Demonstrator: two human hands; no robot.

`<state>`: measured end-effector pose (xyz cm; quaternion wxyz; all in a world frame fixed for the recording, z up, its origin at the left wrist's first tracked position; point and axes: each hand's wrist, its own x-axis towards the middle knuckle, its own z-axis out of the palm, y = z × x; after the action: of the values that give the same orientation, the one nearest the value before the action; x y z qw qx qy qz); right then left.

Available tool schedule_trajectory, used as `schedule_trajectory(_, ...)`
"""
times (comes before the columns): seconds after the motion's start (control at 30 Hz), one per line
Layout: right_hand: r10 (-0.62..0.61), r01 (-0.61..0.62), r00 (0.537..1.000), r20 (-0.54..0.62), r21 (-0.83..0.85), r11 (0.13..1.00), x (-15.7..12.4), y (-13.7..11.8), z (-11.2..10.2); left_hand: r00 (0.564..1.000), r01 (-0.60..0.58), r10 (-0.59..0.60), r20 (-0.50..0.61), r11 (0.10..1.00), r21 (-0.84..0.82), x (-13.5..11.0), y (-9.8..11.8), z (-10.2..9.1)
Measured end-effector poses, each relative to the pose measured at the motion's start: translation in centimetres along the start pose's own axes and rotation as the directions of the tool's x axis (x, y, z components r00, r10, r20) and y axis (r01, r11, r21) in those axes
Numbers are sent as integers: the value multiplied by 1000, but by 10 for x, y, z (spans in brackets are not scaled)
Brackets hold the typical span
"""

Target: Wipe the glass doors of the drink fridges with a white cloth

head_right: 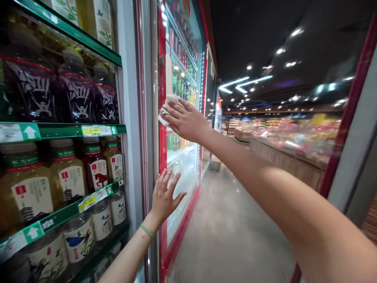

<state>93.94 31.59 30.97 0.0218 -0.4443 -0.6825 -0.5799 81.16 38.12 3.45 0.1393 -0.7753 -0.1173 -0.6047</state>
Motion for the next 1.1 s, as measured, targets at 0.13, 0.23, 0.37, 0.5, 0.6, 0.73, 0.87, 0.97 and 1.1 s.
schedule_trajectory(0.13,-106,106,987,122,2,994,-9,-34,8,997,59,-59,40,998,-3,-12,5,-2)
schedule_trajectory(0.23,-224,221,957,182,40,975,-19,-50,10,996,66,-65,55,998,-7,-28,9,-3)
schedule_trajectory(0.37,-9,4,996,93,56,998,-29,-70,18,993,92,-90,75,996,-16,-55,12,-2)
schedule_trajectory(0.5,-108,88,988,108,170,982,-42,-91,28,992,86,-84,98,996,-20,-74,10,-2)
schedule_trajectory(0.6,-108,90,989,102,163,983,-46,-98,32,992,68,-65,109,997,-25,-79,7,-3)
schedule_trajectory(0.73,55,-59,998,35,123,991,-56,-117,38,988,86,-81,132,996,-28,-83,5,-3)
schedule_trajectory(0.87,-141,124,988,59,239,963,-71,-124,42,983,94,-86,160,995,-41,-96,5,-4)
schedule_trajectory(0.97,-131,105,988,87,249,963,-68,-112,38,980,100,-89,177,994,-51,-110,7,-5)
schedule_trajectory(1.1,63,-81,993,100,190,978,-71,-120,35,973,124,-112,200,991,-49,-119,10,-5)
